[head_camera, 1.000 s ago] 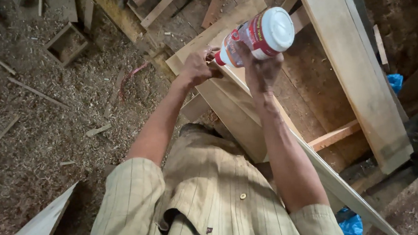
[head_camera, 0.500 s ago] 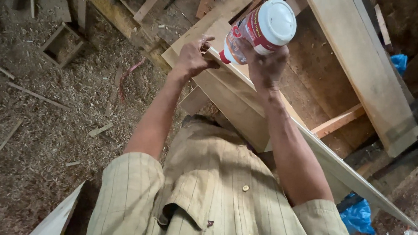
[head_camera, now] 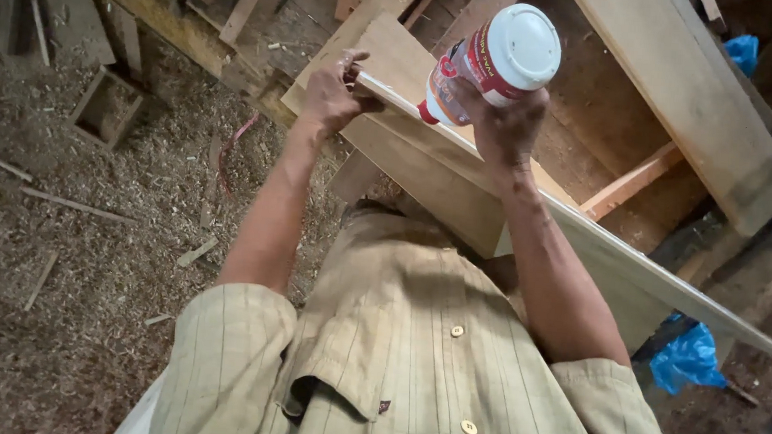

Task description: Applying wood glue to the edges of wooden boards and joining them together to create a larger panel.

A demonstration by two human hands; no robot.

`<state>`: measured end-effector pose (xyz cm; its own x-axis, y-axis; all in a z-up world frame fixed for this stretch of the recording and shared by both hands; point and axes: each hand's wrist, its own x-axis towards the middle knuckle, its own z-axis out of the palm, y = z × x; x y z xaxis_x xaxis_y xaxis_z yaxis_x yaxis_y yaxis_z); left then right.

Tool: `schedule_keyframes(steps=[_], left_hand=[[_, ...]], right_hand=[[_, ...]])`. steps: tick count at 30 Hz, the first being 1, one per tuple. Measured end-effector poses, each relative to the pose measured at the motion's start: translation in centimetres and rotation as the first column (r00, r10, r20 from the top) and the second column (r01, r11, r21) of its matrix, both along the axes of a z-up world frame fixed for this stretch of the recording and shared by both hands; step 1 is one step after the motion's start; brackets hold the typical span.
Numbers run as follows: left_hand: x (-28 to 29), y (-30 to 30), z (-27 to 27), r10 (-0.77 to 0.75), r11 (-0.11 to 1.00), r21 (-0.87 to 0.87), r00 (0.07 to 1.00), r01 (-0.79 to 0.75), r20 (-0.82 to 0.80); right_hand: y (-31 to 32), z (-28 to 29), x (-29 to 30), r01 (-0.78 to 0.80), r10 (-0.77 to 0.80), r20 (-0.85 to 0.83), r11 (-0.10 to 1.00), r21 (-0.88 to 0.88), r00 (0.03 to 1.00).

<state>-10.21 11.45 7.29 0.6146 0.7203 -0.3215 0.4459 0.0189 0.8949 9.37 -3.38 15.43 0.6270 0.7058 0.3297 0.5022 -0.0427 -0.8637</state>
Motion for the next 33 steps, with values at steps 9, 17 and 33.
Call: schedule_keyframes(steps=[9,17,33], left_hand=[[-0.5,0.0,-0.1,-0.028,0.995,0.092,0.999,0.03,-0.019],[-0.7,0.5,-1.4,-0.032,0.997,0.073,0.999,0.03,0.028],[-1.7,1.7,-4.1,-0.029,0.994,0.107,0.989,0.014,0.146]], right_hand=[[-3.4,0.7,0.9,0.089,-0.092,-0.033,0.992,-0.084,0.995],[-6.5,0.6,2.1,0.12,-0.122,-0.067,0.992,-0.032,0.99],[-13.5,-1.9,5.0,0.32,-0.319,-0.152,0.947,-0.014,0.936]])
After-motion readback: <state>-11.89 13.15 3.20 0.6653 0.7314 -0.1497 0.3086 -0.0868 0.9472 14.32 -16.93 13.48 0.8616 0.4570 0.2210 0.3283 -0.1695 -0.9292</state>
